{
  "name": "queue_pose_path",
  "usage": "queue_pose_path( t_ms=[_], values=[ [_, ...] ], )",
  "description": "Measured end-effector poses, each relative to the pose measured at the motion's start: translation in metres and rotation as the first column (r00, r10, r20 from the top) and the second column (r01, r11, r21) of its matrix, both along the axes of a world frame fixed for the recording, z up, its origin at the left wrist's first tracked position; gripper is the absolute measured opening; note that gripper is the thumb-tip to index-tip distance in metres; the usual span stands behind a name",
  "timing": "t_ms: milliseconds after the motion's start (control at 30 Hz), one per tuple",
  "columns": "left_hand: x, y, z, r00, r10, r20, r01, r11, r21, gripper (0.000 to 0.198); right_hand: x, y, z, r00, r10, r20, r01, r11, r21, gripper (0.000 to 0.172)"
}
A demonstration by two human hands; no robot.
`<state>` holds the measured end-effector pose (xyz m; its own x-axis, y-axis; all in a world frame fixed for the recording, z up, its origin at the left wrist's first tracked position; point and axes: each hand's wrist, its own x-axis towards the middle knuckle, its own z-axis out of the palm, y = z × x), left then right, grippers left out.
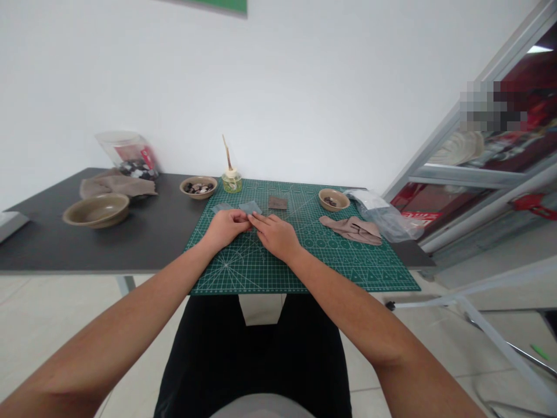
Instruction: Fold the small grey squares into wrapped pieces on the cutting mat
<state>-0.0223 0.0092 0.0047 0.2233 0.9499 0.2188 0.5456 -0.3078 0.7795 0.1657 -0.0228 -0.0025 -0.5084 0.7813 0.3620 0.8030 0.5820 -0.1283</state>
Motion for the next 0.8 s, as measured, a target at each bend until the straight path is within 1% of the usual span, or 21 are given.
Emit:
queue_pose_path(
  t_ms=[100, 167, 267, 400, 600, 733, 800],
  values=[
    [0.0004, 0.0009, -0.0015, 0.995, 0.040, 0.090, -0.038, 0.999, -0.027, 0.021, -0.0005, -0.0003, 0.0002, 1.000, -0.011, 0.000, 0.011, 1.000, 0.001, 0.050],
    [0.0013, 0.0004, -0.0017, 0.991, 0.039, 0.131, -0.032, 0.998, -0.056, 0.026, -0.0014, -0.0006, 0.0003, 0.999, -0.039, -0.012, 0.039, 0.999, -0.018, 0.050],
    [0.0025, -0.0016, -0.0003, 0.993, 0.011, 0.120, -0.003, 0.998, -0.067, 0.024, -0.0031, -0.0012, 0.0002, 0.997, -0.069, -0.026, 0.067, 0.997, -0.048, 0.050],
    [0.0029, -0.0030, 0.0015, 0.995, 0.019, 0.094, -0.011, 0.997, -0.077, 0.019, -0.0041, -0.0007, -0.0005, 0.998, -0.026, -0.049, 0.025, 0.999, -0.033, 0.048],
    [0.0029, 0.0006, -0.0030, 0.983, 0.038, 0.181, -0.023, 0.996, -0.085, 0.026, -0.0025, 0.0000, -0.0001, 0.993, -0.063, -0.098, 0.059, 0.997, -0.043, 0.046],
    [0.0036, -0.0003, -0.0033, 0.992, 0.031, 0.121, -0.024, 0.998, -0.059, 0.024, -0.0032, -0.0007, 0.0005, 0.995, -0.055, -0.089, 0.052, 0.998, -0.033, 0.046],
    [0.0039, -0.0012, -0.0023, 0.993, 0.026, 0.118, -0.020, 0.998, -0.054, 0.020, -0.0038, -0.0008, 0.0007, 0.996, -0.040, -0.085, 0.038, 0.999, -0.029, 0.046]
  ],
)
